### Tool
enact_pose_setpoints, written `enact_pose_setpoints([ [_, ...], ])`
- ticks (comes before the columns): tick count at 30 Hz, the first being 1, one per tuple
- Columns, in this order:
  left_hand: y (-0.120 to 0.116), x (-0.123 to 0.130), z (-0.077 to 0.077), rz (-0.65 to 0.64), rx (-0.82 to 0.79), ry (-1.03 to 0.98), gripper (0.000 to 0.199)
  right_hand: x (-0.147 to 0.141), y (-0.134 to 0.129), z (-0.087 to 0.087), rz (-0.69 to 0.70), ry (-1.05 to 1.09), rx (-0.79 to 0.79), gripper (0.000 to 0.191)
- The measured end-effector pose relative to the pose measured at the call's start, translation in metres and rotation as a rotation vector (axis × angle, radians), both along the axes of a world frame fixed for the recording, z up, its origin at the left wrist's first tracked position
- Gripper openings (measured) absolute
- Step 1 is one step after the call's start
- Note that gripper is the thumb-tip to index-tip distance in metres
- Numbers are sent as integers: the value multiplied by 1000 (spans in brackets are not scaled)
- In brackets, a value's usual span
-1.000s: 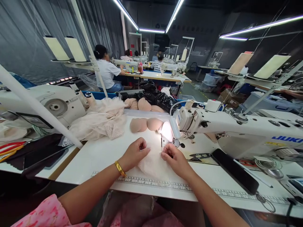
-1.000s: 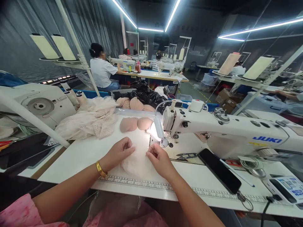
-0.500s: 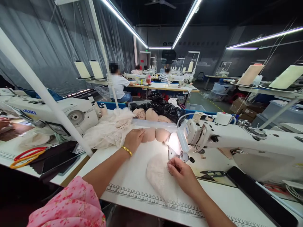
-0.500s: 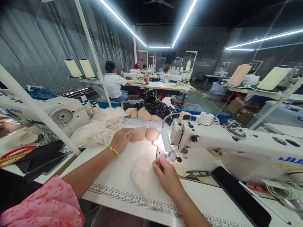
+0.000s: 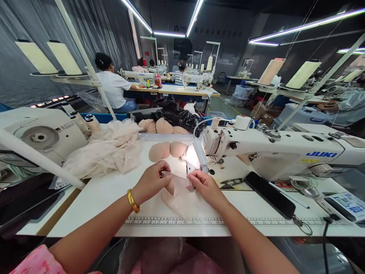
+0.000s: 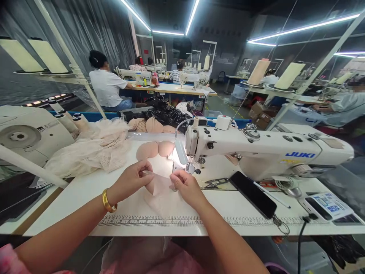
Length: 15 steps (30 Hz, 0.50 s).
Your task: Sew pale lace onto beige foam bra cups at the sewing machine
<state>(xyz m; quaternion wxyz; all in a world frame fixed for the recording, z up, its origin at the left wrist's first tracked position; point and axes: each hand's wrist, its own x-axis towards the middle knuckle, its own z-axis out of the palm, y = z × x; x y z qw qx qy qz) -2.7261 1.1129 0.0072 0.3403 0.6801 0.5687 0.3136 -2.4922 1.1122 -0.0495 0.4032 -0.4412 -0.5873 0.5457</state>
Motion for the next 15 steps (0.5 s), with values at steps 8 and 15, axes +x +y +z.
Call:
enact_pose_setpoints([
  [8, 27, 13, 17, -678, 154, 195, 65, -2, -22, 17, 114, -319, 406, 11],
  [15, 37, 7, 25, -610, 244, 207, 9, 17, -29, 51, -137, -569, 1080, 23],
])
